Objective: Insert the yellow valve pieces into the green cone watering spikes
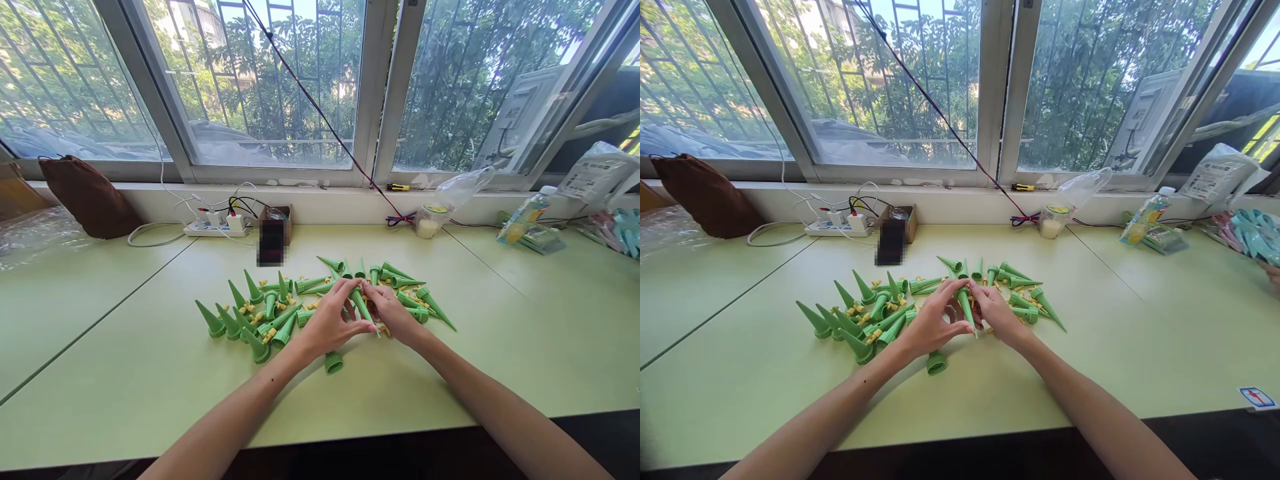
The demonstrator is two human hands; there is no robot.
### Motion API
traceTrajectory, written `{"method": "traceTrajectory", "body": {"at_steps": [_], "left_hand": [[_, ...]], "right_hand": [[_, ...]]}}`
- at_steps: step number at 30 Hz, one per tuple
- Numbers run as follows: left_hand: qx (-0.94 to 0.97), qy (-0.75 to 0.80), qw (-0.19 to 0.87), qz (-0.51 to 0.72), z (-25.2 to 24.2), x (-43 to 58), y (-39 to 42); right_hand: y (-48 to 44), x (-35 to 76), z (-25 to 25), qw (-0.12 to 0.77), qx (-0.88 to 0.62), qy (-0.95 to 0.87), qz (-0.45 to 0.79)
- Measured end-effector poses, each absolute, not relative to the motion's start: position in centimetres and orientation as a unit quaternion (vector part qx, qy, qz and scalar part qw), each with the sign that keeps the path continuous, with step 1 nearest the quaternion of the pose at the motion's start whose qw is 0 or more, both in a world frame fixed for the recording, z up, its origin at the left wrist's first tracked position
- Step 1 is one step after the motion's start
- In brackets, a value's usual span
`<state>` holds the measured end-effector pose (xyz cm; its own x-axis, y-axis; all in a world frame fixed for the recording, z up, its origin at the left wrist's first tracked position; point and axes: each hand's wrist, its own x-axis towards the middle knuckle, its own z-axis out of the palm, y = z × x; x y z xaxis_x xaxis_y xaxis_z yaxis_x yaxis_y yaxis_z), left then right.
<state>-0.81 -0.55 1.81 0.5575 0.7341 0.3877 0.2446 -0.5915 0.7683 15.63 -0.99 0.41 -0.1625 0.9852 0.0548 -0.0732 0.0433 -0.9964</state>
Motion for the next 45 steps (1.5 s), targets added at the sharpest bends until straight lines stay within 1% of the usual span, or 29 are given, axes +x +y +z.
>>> {"method": "traceTrajectory", "body": {"at_steps": [8,24,30,34,38,45], "left_hand": [[0.826,0.319,0.312,0.344,1.89,-0.66,-0.83],[0.837,0.324,0.302,0.320,1.92,-0.75,-0.81],[0.848,0.327,0.274,0.315,1.97,-0.76,-0.88],[0.865,0.315,0.247,0.303,2.03,-0.71,-1.12],[0.868,0.301,0.253,0.303,1.99,-0.67,-1.13],[0.869,0.284,0.264,0.307,1.68,-0.76,-0.67]], "right_hand": [[-0.98,15.78,0.47,0.463,-0.445,-0.556,0.527],[-1.02,15.74,0.49,0.452,-0.450,-0.564,0.525],[-1.05,15.69,0.66,0.432,-0.463,-0.596,0.493],[-1.24,15.51,0.90,0.418,-0.446,-0.632,0.477],[-1.39,15.35,0.88,0.417,-0.440,-0.620,0.498],[-1.70,15.21,1.14,0.442,-0.419,-0.600,0.520]]}}
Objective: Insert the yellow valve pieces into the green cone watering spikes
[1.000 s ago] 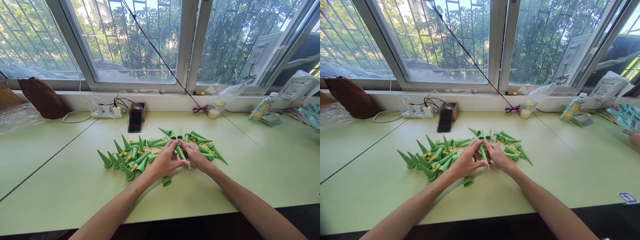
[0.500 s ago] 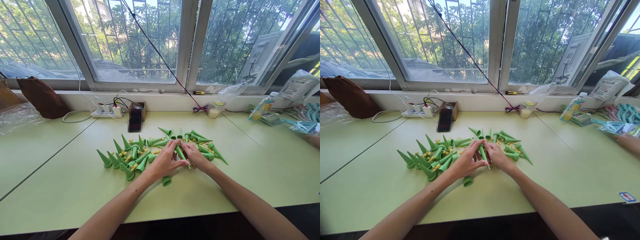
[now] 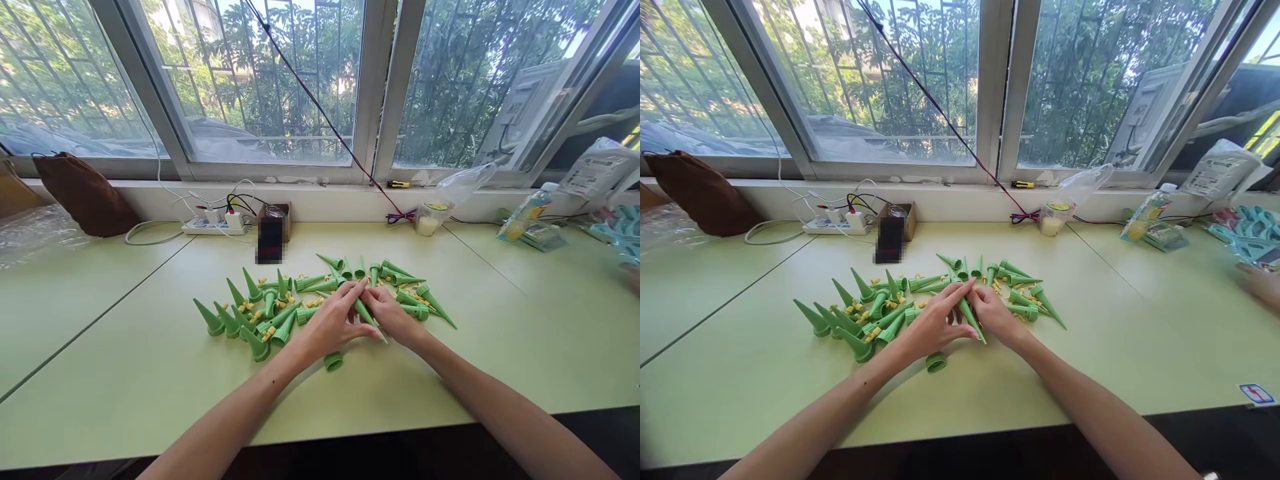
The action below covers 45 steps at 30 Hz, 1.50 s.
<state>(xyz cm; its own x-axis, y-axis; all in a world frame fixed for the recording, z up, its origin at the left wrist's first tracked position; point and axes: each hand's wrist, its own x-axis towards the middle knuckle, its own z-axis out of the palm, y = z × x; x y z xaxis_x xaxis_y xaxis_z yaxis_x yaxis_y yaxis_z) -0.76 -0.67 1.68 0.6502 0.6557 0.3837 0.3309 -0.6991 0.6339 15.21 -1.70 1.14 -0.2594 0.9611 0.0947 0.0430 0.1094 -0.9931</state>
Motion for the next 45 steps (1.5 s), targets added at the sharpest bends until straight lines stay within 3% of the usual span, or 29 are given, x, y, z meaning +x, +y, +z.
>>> {"method": "traceTrajectory", "body": {"at_steps": [45], "left_hand": [[0.851,0.315,0.239,0.346,1.65,-0.25,-1.35]], "right_hand": [[-1.79,15.01,1.25,0.439,-0.420,-0.544,0.579]]}}
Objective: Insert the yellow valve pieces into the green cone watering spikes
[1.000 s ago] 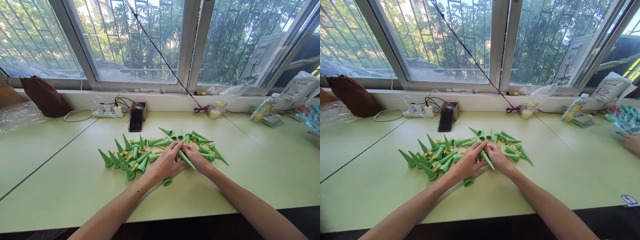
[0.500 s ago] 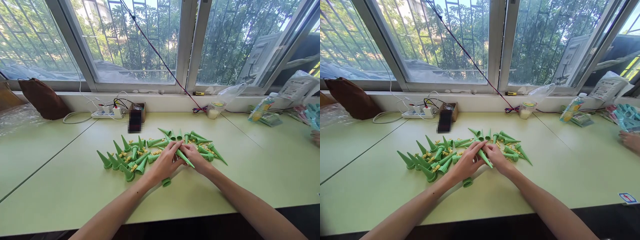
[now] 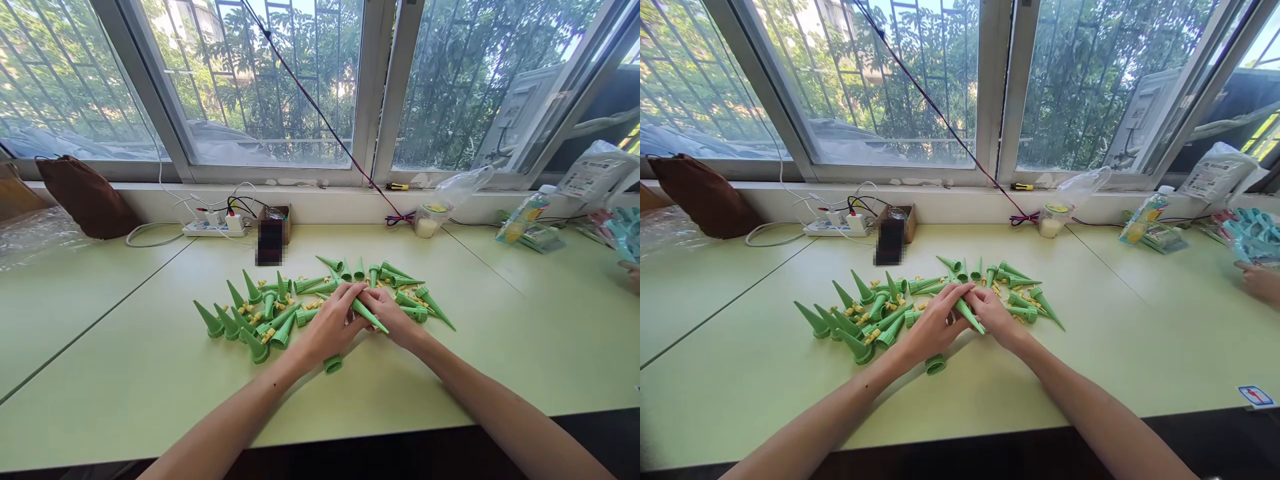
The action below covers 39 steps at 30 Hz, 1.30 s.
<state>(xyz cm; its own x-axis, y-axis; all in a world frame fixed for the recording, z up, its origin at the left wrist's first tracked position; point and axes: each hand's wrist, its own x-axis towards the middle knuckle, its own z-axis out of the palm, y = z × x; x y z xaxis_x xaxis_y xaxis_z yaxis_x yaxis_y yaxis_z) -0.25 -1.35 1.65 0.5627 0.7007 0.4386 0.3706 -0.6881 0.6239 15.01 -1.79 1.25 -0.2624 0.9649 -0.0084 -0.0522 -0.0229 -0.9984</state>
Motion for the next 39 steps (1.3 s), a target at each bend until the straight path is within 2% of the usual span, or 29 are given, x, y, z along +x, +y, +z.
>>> {"method": "traceTrajectory", "body": {"at_steps": [8,39], "left_hand": [[0.855,0.309,0.243,0.338,1.8,-0.3,-1.4],[0.892,0.340,0.193,0.228,2.5,-0.6,-1.9]], "right_hand": [[-1.9,15.0,1.5,0.415,-0.411,-0.564,0.584],[-0.8,16.2,0.1,0.346,-0.438,-0.694,0.455]]}}
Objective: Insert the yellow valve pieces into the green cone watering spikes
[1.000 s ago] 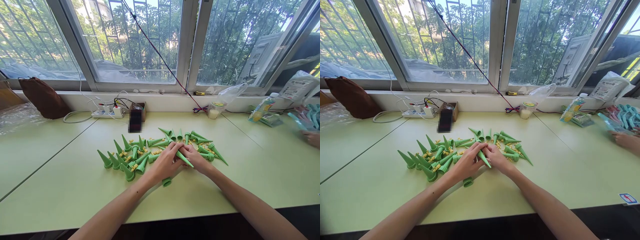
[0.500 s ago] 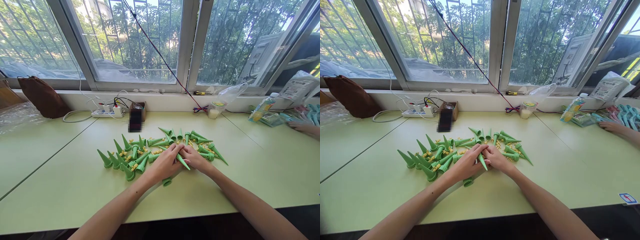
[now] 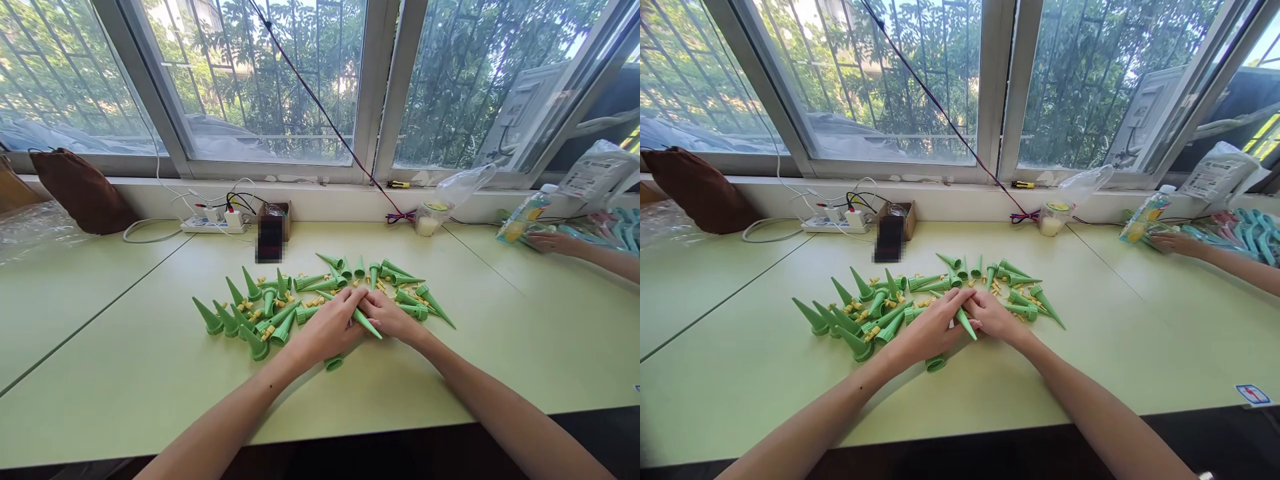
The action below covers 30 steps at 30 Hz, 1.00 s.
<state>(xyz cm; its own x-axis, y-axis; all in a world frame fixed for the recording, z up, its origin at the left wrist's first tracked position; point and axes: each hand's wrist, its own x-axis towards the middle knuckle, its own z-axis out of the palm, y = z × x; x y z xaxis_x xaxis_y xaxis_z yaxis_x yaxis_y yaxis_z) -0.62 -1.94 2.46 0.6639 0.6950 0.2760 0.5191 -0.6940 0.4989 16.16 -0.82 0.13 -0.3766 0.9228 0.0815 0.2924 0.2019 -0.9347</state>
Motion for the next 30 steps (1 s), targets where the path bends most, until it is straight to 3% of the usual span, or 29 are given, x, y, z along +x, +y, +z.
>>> {"method": "traceTrajectory", "body": {"at_steps": [14,30], "left_hand": [[0.900,0.343,0.186,0.195,2.69,-0.72,-2.08],[0.890,0.339,0.197,0.234,2.51,-0.62,-2.00]], "right_hand": [[-0.78,16.43,0.13,0.333,-0.439,-0.725,0.412],[-1.06,15.86,0.30,0.364,-0.452,-0.673,0.458]]}}
